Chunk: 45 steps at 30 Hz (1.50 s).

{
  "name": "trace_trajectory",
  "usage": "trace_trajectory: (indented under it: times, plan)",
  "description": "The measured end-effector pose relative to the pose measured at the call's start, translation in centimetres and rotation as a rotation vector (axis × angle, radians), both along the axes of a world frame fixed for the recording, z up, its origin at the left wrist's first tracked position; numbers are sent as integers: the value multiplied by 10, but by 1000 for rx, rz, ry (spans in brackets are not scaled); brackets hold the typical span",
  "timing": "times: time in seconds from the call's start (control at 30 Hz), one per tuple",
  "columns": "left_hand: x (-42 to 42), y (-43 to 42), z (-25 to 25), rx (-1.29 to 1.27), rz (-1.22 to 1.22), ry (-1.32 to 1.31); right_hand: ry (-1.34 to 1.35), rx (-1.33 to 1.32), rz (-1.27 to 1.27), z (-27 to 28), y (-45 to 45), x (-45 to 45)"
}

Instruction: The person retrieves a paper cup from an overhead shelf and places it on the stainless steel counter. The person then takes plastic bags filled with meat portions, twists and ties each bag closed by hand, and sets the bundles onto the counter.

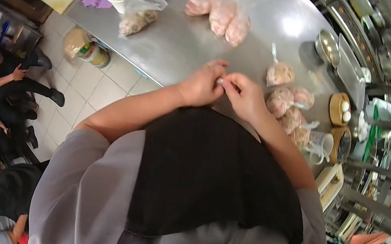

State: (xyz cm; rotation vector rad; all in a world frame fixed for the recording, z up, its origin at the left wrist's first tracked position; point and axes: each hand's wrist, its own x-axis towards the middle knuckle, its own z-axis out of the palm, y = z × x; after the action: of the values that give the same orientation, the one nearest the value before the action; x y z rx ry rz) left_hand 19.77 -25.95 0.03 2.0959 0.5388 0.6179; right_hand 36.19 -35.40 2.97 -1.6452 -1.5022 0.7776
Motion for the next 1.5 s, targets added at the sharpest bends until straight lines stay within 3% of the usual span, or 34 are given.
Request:
trace_trajectory:
  times: [0.2,0.3,0.53,0.73,0.93,0.97,1.0,1.1,1.37,1.5]
  plan:
    - [-13,9,12,57,-121,-36,476,-169,23,-17,4,9]
    - [-16,4,9,20,-66,-81,530,-427,-67,-5,10,8]
    - [-14,6,-3,50,-8,-68,759,-514,-86,-9,13,10]
    - [-10,-2,1,-210,117,-139,788,-487,-164,-8,12,6]
    - [7,-1,-34,-426,308,-195,250,108,-100,-31,1,-8]
    - [5,-4,-16,-613,266,-203,231,100,-108,-38,3,-6]
    - [4,-9,-15,-640,253,-218,210,100,-116,-43,4,-3]
    - [2,-6,-7,-668,218,-242,534,-46,-190,-30,1,-11]
    - [-15,-1,10,-672,57,-147,402,-92,-152,-27,0,-11]
    - [-21,6,10,-917,-69,-128,313,-114,-107,-28,1,-11]
